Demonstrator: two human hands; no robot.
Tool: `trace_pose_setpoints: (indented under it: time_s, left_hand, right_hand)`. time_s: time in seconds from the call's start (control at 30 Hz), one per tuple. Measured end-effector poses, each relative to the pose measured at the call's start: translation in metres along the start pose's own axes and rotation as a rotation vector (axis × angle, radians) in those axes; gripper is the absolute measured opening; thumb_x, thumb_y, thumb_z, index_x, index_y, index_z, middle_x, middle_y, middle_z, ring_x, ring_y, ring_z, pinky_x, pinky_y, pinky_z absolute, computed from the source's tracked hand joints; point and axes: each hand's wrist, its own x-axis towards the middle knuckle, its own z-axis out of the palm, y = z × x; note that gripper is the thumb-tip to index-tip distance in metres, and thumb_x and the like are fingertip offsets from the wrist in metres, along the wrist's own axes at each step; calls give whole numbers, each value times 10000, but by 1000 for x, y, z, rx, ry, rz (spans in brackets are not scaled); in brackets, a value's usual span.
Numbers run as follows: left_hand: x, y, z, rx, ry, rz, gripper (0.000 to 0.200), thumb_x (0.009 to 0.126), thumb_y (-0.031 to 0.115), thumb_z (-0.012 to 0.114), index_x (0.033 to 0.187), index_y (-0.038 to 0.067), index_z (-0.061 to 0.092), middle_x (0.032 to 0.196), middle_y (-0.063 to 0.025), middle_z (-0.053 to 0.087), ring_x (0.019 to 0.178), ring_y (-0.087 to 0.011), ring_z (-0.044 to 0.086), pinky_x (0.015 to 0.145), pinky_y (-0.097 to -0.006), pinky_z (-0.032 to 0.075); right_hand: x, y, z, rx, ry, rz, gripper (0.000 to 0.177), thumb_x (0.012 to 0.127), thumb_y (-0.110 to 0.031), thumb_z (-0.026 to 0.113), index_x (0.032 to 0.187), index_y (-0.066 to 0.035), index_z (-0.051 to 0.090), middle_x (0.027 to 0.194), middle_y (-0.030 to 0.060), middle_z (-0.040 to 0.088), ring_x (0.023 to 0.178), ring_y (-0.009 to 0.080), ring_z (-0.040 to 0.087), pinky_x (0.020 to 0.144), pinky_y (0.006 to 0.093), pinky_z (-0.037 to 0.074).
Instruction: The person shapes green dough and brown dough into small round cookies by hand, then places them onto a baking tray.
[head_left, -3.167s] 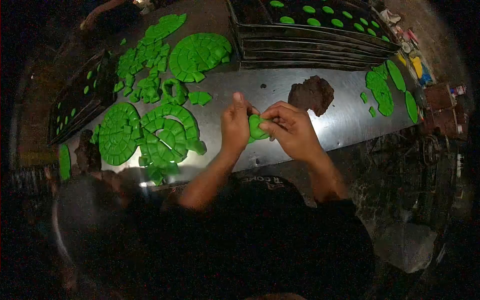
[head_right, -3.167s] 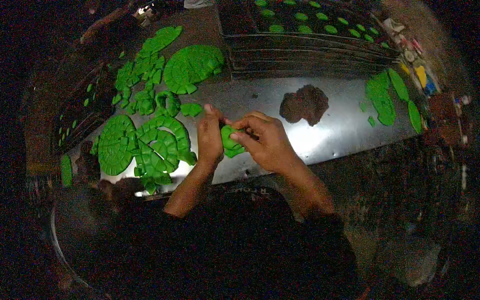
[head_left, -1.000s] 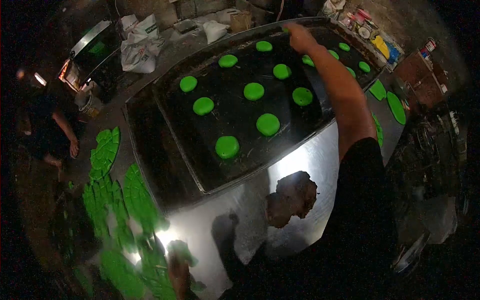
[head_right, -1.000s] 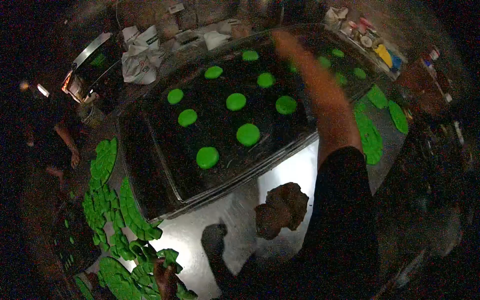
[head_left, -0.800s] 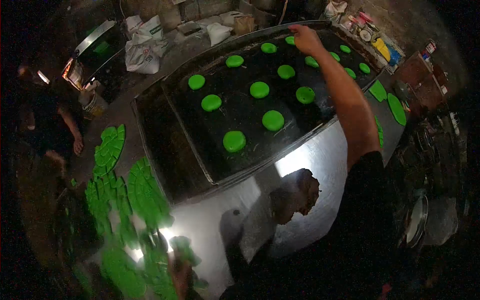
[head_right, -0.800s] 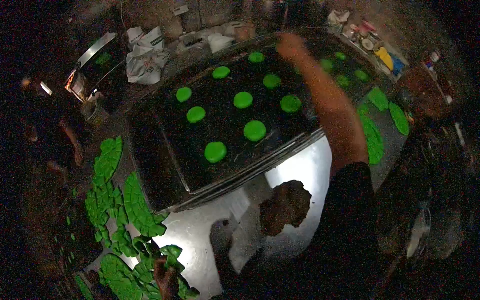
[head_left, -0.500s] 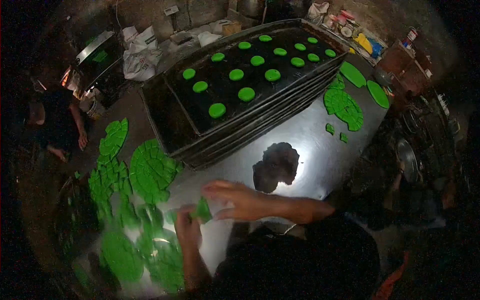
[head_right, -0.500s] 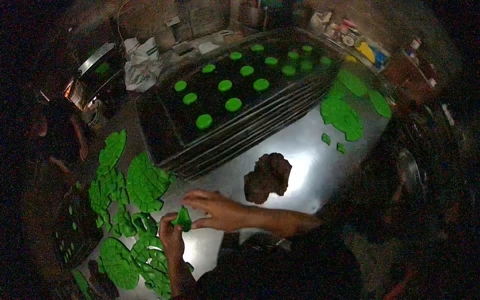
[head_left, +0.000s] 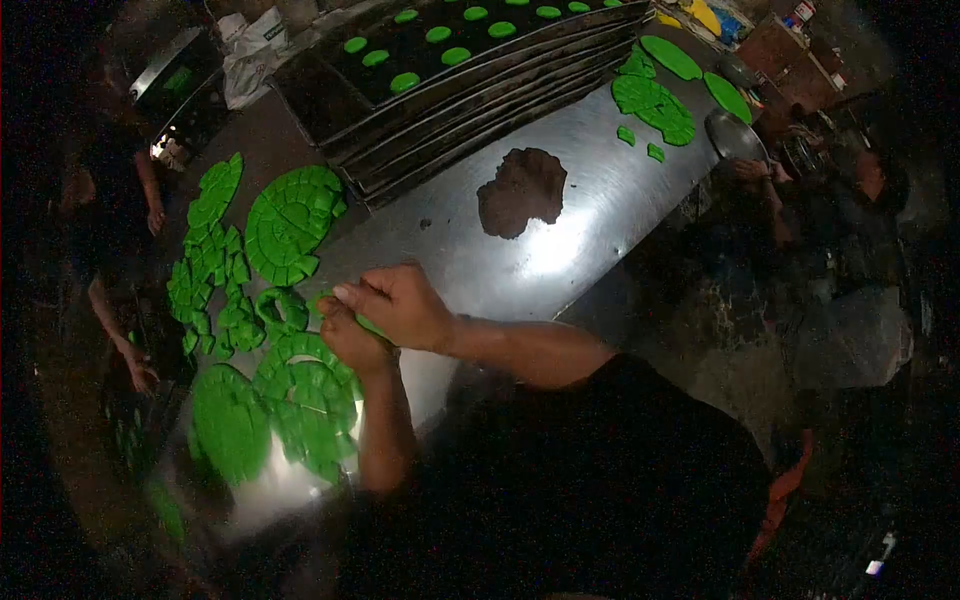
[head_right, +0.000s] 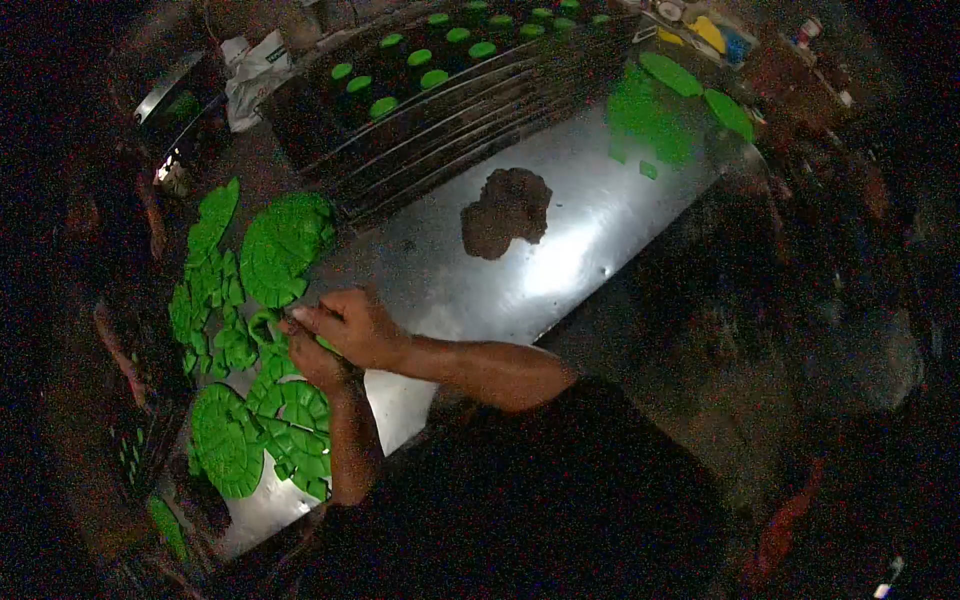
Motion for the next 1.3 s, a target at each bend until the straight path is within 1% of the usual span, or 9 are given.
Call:
trace_pose_setpoints:
  time_s: [0.23, 0.4, 0.6, 0.73, 0.8, 0.87, 1.17, 1.23, 1.3]
  left_hand:
    - [-13, -68, -7, -572, -147, -973, 641, 923, 541, 371, 1240, -10, 455, 1136, -102, 536, 1056, -208, 498, 941, -312, 365]
    - [-14, -109, 5, -420, -259, -895, 473, 953, 385, 424, 1203, -11, 486, 1102, -103, 549, 1010, -198, 528, 893, -317, 418]
    - [-10, -131, -8, -230, -135, -914, 367, 966, 237, 433, 1208, -32, 493, 1111, -122, 555, 1002, -207, 547, 878, -316, 449]
    - [-3, -133, -12, -225, -106, -926, 381, 969, 235, 425, 1224, -41, 487, 1135, -135, 545, 1036, -223, 538, 897, -327, 444]
    - [5, -131, -11, -162, -83, -938, 393, 969, 242, 424, 1229, -47, 486, 1155, -147, 539, 1051, -237, 536, 911, -335, 442]
    - [13, -131, -8, -138, -88, -932, 390, 971, 242, 418, 1222, -47, 493, 1156, -148, 539, 1048, -238, 537, 912, -334, 443]
    - [11, -101, -14, -241, -196, -846, 432, 980, 276, 389, 1237, -64, 461, 1165, -151, 534, 1060, -235, 533, 939, -330, 431]
    - [9, -81, -15, 159, -406, -647, 441, 983, 291, 375, 1228, -66, 460, 1184, -155, 523, 1082, -247, 521, 953, -344, 422]
    - [4, -75, -14, -112, -280, -776, 449, 983, 302, 371, 1231, -64, 453, 1193, -157, 517, 1092, -252, 515, 961, -351, 414]
  right_hand:
    - [-22, 25, -49, -541, -80, -88, 202, 837, -201, 623, 820, -2, 593, 791, 99, 602, 657, 261, 572, 537, 333, 415]
    - [-69, 107, -64, -578, -321, -272, 294, 838, -25, 507, 1125, 20, 544, 1204, 204, 487, 1088, 346, 501, 902, 459, 420]
    - [-49, 161, -191, -699, 232, 381, 331, 806, -39, 601, 1115, 53, 532, 1167, 222, 494, 1036, 292, 534, 850, 382, 474]
    - [-38, 207, -217, -1062, 248, 291, 364, 830, -183, 623, 1092, 50, 526, 1100, 231, 513, 1024, 305, 524, 827, 391, 479]
    - [-28, 226, -207, -534, 440, 226, 486, 779, -258, 670, 1094, 95, 557, 1019, 271, 541, 972, 416, 511, 875, 440, 431]
    - [-28, 235, -218, -1191, 228, 154, 424, 769, -239, 672, 1032, 83, 589, 1018, 266, 543, 953, 403, 524, 853, 439, 444]
    - [-41, 274, -275, -1034, 55, 189, 166, 778, -143, 641, 839, 10, 623, 831, 153, 612, 751, 304, 600, 741, 359, 500]
    - [-49, 267, -283, 309, 240, 764, 200, 813, -172, 654, 896, 9, 634, 856, 97, 621, 758, 209, 605, 714, 322, 509]
    - [-37, 205, -253, 356, 83, 771, 221, 829, -181, 651, 940, 9, 635, 871, 77, 621, 781, 182, 601, 718, 318, 511]
